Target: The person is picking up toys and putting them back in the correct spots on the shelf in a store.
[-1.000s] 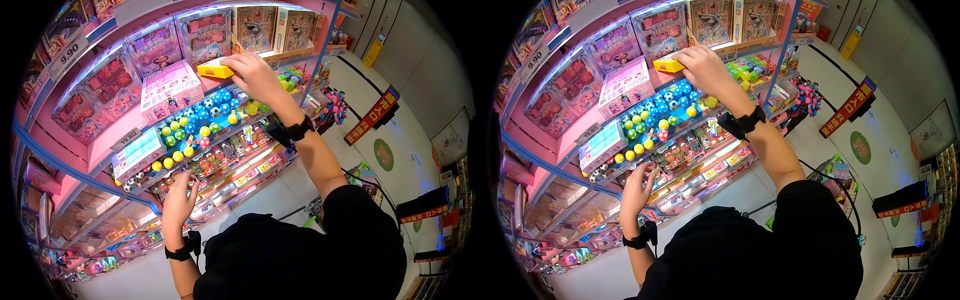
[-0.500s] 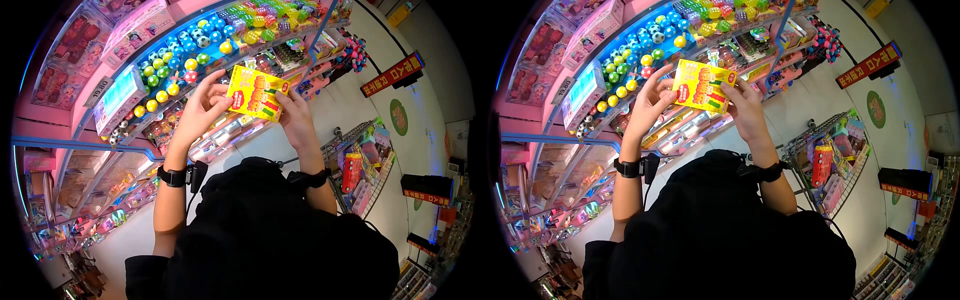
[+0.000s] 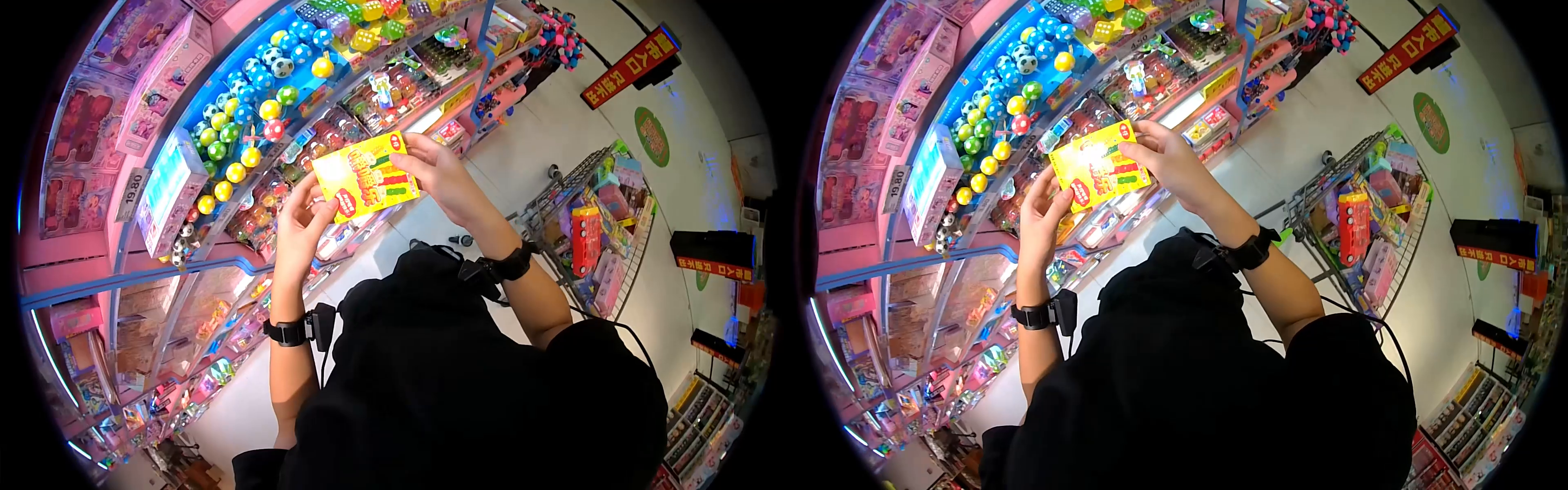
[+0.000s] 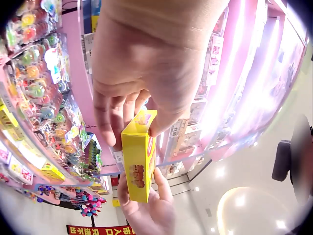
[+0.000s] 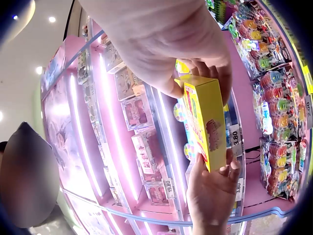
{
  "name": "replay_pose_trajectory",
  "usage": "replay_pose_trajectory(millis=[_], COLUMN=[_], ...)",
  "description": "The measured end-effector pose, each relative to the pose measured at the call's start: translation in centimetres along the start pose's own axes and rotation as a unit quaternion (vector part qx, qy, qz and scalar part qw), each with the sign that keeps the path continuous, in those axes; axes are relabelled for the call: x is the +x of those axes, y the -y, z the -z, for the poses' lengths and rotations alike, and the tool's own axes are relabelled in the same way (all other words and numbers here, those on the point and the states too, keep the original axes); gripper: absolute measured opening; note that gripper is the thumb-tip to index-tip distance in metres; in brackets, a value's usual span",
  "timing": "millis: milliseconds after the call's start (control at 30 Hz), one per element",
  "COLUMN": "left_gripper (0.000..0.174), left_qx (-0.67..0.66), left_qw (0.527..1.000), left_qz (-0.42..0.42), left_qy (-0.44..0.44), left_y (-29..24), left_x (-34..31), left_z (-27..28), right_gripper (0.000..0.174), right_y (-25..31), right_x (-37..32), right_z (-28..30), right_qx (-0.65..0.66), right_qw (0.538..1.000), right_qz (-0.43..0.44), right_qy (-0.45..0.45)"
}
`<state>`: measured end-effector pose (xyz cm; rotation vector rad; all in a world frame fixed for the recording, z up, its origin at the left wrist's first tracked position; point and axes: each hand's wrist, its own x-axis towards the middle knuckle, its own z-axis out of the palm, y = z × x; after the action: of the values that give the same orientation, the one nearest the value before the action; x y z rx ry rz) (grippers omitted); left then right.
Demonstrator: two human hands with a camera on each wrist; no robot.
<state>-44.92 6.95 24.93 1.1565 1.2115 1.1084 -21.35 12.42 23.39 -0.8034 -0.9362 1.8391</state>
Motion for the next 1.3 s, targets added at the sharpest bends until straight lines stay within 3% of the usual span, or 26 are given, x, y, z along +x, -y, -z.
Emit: replay_pose_trajectory(millis=[100, 200, 400, 500, 667, 767, 867, 1100, 1300], left_gripper=[0.054, 0.051, 0.049, 0.049, 0.049, 0.048, 0.047, 0.037, 0.033], left_qx=[0.04, 0.061, 0.059, 0.052, 0.09, 0.042, 0.008, -0.034, 0.0], left_qw=[0.998, 0.994, 0.989, 0.988, 0.983, 0.971, 0.948, 0.946, 0.946], left_qz=[0.057, 0.089, 0.132, 0.144, 0.155, 0.233, 0.319, 0.323, 0.323], left_qy=[-0.008, 0.008, -0.009, 0.004, 0.037, 0.03, 0.019, 0.02, 0.006], left_y=[2.1, 4.2, 7.8, 10.0, 20.8, 27.2, 32.6, 50.4, 54.9], left_x=[-1.7, -3.8, -9.8, -13.1, -16.7, -18.2, -16.6, -10.2, -8.9], left_z=[0.9, 1.9, 4.6, 4.7, 5.3, 5.5, 5.1, 5.2, 4.7], right_gripper=[0.05, 0.044, 0.037, 0.042, 0.043, 0.044, 0.042, 0.043, 0.041], right_y=[-4.3, -8.4, -13.2, -16.7, -27.7, -33.1, -39.4, -50.3, -56.4], right_x=[-0.3, -1.5, -6.5, -9.3, -14.0, -14.9, -14.1, -6.6, -4.9], right_z=[0.5, -0.2, -3.1, -3.1, 0.1, 1.1, 3.7, 13.6, 17.3], right_qx=[-0.034, -0.065, -0.069, -0.113, -0.074, -0.005, 0.048, -0.029, -0.001], right_qw=[0.999, 0.996, 0.991, 0.977, 0.938, 0.919, 0.915, 0.939, 0.956], right_qz=[0.033, 0.002, -0.098, -0.15, -0.305, -0.345, -0.328, -0.233, -0.186], right_qy=[-0.012, -0.064, -0.063, -0.101, -0.145, -0.192, -0.232, -0.253, -0.227])
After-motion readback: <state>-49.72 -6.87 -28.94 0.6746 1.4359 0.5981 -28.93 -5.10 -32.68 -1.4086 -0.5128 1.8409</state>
